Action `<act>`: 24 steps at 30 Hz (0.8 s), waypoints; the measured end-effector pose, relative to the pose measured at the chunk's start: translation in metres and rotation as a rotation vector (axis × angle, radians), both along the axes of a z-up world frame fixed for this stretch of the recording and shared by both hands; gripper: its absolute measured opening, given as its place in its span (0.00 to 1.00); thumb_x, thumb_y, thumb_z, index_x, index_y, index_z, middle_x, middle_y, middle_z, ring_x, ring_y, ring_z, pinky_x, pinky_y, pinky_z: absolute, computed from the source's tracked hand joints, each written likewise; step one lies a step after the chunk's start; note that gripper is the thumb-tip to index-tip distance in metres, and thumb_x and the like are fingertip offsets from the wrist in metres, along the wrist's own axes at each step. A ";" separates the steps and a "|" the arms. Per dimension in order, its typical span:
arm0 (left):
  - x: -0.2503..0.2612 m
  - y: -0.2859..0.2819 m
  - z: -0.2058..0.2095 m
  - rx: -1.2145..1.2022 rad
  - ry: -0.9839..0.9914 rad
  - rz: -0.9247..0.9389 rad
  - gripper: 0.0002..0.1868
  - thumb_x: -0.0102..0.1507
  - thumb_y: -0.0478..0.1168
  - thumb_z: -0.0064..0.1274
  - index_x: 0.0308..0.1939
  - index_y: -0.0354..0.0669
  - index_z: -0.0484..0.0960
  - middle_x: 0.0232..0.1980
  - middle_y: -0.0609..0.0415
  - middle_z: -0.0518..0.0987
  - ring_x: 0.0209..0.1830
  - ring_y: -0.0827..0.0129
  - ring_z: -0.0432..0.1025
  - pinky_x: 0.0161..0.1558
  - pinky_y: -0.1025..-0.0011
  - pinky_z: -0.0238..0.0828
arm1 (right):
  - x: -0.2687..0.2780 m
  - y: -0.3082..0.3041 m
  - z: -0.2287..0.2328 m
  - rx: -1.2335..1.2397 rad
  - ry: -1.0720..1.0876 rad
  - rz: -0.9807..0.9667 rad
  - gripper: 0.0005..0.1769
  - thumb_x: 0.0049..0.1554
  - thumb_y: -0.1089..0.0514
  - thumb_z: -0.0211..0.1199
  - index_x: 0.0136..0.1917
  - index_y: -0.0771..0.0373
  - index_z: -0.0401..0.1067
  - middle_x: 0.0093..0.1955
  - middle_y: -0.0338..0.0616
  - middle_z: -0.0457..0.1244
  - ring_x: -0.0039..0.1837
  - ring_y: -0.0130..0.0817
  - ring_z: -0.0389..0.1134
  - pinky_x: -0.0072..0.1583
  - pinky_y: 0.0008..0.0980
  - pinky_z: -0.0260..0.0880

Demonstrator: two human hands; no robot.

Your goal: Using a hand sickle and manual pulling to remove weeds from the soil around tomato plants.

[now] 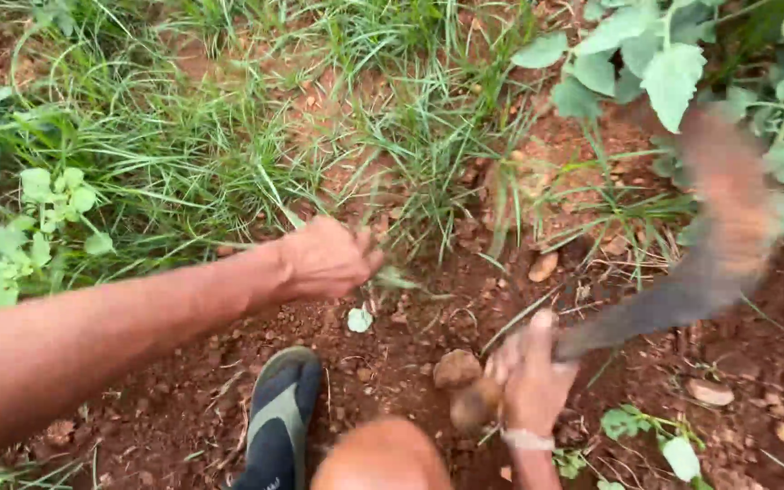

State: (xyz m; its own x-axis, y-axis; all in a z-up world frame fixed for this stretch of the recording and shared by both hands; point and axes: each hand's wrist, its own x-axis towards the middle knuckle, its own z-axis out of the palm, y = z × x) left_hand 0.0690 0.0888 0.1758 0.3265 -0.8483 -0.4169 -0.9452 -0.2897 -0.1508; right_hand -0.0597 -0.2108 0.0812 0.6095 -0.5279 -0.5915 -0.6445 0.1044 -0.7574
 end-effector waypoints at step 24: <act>0.010 -0.133 -0.157 -0.581 0.208 -0.002 0.18 0.67 0.36 0.38 0.57 0.30 0.72 0.57 0.34 0.69 0.25 0.66 0.72 0.17 0.67 0.71 | -0.020 0.009 0.134 0.185 0.196 0.129 0.26 0.62 0.44 0.56 0.29 0.56 0.52 0.22 0.32 0.49 0.22 0.26 0.49 0.26 0.28 0.59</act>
State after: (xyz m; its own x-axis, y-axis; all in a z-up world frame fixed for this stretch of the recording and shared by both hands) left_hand 0.0792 -0.0444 0.0186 0.2859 -0.9565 0.0584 -0.9386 -0.2672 0.2184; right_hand -0.0795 -0.2020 0.2151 0.5294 -0.3258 -0.7833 -0.7935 0.1365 -0.5931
